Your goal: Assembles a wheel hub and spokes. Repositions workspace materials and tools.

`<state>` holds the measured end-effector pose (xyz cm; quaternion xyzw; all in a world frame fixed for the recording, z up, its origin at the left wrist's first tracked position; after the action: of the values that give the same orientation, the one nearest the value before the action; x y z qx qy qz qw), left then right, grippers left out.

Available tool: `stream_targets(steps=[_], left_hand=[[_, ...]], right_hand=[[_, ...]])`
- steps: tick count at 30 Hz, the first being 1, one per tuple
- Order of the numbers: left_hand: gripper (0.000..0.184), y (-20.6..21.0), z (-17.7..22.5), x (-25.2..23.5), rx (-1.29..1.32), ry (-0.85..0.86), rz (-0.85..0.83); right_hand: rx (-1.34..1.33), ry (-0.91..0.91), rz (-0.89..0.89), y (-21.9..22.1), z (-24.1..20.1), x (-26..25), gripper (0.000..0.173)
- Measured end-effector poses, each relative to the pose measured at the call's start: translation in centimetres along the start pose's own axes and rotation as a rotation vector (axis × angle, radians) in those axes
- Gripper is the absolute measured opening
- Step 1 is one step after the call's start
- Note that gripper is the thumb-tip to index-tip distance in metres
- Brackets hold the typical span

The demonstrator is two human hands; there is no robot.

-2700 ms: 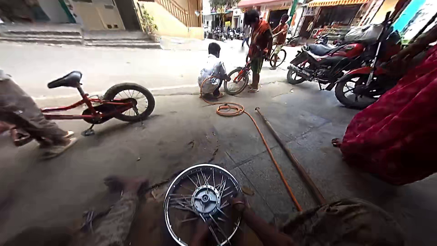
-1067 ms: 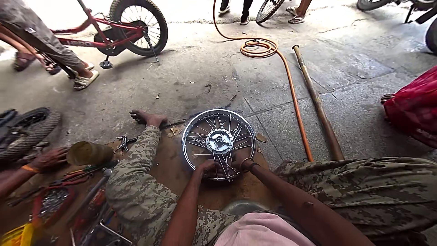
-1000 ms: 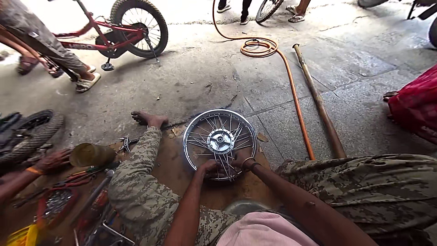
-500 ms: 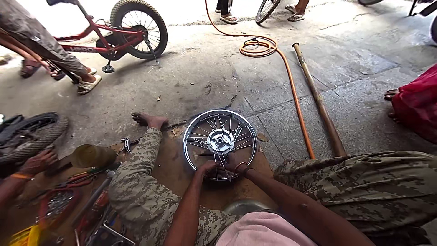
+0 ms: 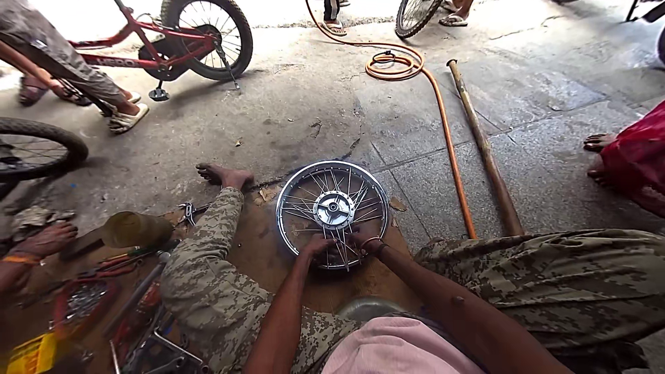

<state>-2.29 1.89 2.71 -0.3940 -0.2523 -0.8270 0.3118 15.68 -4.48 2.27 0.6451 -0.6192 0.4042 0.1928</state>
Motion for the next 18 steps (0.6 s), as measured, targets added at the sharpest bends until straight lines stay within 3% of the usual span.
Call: stream_targets(steps=[10,18], left_hand=[[0.025,0.6,-0.1,-0.1,-0.026,-0.009,-0.015],[0.037,-0.9,-0.3,-0.8,-0.022,-0.065,0.006]], right_hand=[[-0.144,0.041,-0.048,0.5,0.0,0.7,0.033],[-0.274,0.124,-0.072,1.1,-0.1,1.5,0.036]])
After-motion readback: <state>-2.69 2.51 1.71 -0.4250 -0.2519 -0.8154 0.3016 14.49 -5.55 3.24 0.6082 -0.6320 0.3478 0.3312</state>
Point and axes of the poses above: each hand's wrist, its own x-axis away from the middle knuckle, its own y-axis out of the palm, z = x × y, the point moved 2 cm from there along -x, towards the middle knuckle, and after that the axes turned 6 degrees about -z, right-handed, at the moved point
